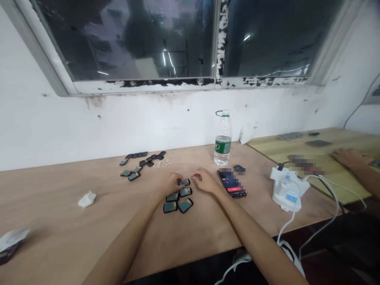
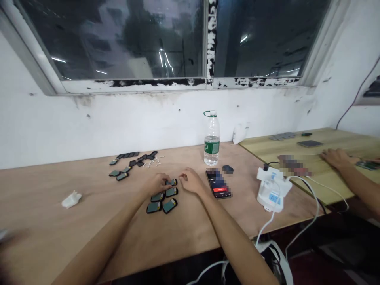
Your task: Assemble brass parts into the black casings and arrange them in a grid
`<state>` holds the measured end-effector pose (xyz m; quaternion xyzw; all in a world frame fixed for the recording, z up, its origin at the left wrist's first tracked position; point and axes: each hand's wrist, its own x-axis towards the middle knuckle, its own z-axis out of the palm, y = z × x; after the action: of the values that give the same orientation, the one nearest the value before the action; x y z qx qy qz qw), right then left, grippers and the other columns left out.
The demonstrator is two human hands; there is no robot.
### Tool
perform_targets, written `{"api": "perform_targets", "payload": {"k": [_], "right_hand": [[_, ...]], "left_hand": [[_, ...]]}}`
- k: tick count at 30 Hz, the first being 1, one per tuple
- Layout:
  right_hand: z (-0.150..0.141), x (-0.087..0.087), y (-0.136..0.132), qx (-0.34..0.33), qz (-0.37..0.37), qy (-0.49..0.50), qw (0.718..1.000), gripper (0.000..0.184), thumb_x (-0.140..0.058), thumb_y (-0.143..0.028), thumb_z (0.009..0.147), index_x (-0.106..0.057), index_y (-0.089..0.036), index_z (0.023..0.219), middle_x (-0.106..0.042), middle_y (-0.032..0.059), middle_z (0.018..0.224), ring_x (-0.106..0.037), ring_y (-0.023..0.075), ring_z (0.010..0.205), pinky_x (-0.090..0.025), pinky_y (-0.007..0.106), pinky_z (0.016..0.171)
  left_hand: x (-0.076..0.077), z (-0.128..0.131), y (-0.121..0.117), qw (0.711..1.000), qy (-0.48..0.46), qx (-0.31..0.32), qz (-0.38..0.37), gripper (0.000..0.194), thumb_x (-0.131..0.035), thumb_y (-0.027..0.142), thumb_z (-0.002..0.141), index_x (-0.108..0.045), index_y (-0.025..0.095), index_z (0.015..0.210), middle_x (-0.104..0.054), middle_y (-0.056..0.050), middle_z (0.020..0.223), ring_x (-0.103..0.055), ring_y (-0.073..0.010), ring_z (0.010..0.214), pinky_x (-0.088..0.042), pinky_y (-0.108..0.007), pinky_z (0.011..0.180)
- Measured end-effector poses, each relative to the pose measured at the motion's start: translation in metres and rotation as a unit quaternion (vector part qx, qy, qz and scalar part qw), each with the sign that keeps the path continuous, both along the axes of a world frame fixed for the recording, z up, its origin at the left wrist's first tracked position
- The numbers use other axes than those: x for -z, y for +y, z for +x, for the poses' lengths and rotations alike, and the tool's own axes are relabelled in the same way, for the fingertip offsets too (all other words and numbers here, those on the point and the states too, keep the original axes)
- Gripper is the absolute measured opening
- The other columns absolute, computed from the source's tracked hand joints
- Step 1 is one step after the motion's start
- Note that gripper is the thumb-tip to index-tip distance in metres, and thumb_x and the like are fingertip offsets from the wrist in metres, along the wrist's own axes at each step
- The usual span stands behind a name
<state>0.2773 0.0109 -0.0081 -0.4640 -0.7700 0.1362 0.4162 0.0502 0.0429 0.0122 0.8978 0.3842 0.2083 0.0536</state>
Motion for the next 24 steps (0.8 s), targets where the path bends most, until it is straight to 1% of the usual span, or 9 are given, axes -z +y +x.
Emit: {"api": "perform_targets", "payload": {"k": [2, 4, 6, 9, 11, 15, 19, 24], "right_hand": [[-0.003, -0.002, -0.002, -0.018, 0.003, 0.003, 1.000, 0.014, -0.060, -0.010, 0.087, -0.070, -0.019, 0.089, -0.070, 0.0075, 0.095, -0.062, 0.0227, 0.095, -0.049, 0.036, 0.090], [-0.006, -0.006, -0.006, -0.033, -0.007, 0.013, 0.999, 0.011, -0.062, -0.011, 0.086, -0.067, -0.019, 0.091, -0.070, 0.0071, 0.097, -0.063, 0.0223, 0.094, -0.049, 0.035, 0.089], [-0.011, -0.010, -0.010, -0.050, -0.030, 0.028, 0.998, 0.008, -0.064, -0.015, 0.086, -0.065, -0.019, 0.093, -0.071, 0.0056, 0.094, -0.064, 0.0207, 0.087, -0.050, 0.033, 0.083], [-0.017, -0.012, -0.015, -0.074, -0.053, 0.059, 0.994, 0.006, -0.064, -0.016, 0.086, -0.064, -0.020, 0.091, -0.070, 0.0022, 0.085, -0.064, 0.0180, 0.078, -0.050, 0.028, 0.073], [-0.019, -0.011, -0.016, -0.083, -0.053, 0.083, 0.992, 0.006, -0.064, -0.017, 0.086, -0.064, -0.020, 0.091, -0.070, 0.0012, 0.082, -0.063, 0.0167, 0.074, -0.049, 0.027, 0.069], [-0.020, -0.008, -0.013, -0.084, -0.048, 0.106, 0.990, 0.005, -0.063, -0.020, 0.087, -0.065, -0.019, 0.092, -0.070, 0.0022, 0.082, -0.061, 0.0159, 0.071, -0.047, 0.026, 0.065], [-0.017, -0.009, -0.012, -0.080, -0.045, 0.101, 0.991, 0.003, -0.061, -0.021, 0.088, -0.063, -0.020, 0.087, -0.067, 0.0009, 0.079, -0.057, 0.0152, 0.069, -0.045, 0.025, 0.064], [-0.015, -0.010, -0.012, -0.081, -0.051, 0.095, 0.991, 0.007, -0.061, -0.023, 0.088, -0.057, -0.021, 0.083, -0.060, -0.0024, 0.072, -0.054, 0.0144, 0.065, -0.044, 0.025, 0.063]], "left_hand": [[0.000, -0.001, -0.003, 1.000, -0.003, 0.003, 0.014, 0.010, -0.077, 0.030, 0.082, -0.077, 0.021, 0.087, -0.077, -0.003, 0.085, -0.070, -0.0202, 0.074, -0.052, -0.028, 0.067], [0.000, -0.004, -0.007, 0.999, -0.005, 0.019, 0.043, 0.012, -0.075, 0.031, 0.086, -0.078, 0.022, 0.093, -0.078, -0.004, 0.094, -0.071, -0.0207, 0.081, -0.054, -0.030, 0.077], [0.001, -0.008, -0.011, 0.995, -0.008, 0.046, 0.092, 0.013, -0.073, 0.033, 0.090, -0.078, 0.023, 0.096, -0.077, -0.006, 0.101, -0.071, -0.0215, 0.087, -0.054, -0.033, 0.084], [0.004, -0.012, -0.012, 0.986, -0.010, 0.073, 0.149, 0.013, -0.070, 0.034, 0.093, -0.078, 0.024, 0.095, -0.078, -0.006, 0.104, -0.072, -0.0219, 0.089, -0.055, -0.035, 0.085], [0.007, -0.013, -0.011, 0.985, -0.015, 0.074, 0.157, 0.013, -0.070, 0.033, 0.094, -0.079, 0.024, 0.095, -0.078, -0.007, 0.105, -0.073, -0.0218, 0.089, -0.056, -0.035, 0.084], [0.009, -0.012, -0.010, 0.982, -0.026, 0.076, 0.171, 0.015, -0.069, 0.034, 0.095, -0.080, 0.026, 0.101, -0.078, -0.006, 0.106, -0.074, -0.0217, 0.091, -0.056, -0.035, 0.084], [0.007, -0.009, -0.011, 0.982, -0.018, 0.087, 0.169, 0.016, -0.069, 0.038, 0.095, -0.080, 0.026, 0.097, -0.079, -0.006, 0.104, -0.073, -0.0215, 0.089, -0.056, -0.034, 0.085], [0.006, -0.006, -0.008, 0.981, -0.009, 0.099, 0.169, 0.017, -0.069, 0.038, 0.095, -0.081, 0.025, 0.096, -0.079, -0.007, 0.102, -0.073, -0.0217, 0.086, -0.056, -0.035, 0.084]]}}
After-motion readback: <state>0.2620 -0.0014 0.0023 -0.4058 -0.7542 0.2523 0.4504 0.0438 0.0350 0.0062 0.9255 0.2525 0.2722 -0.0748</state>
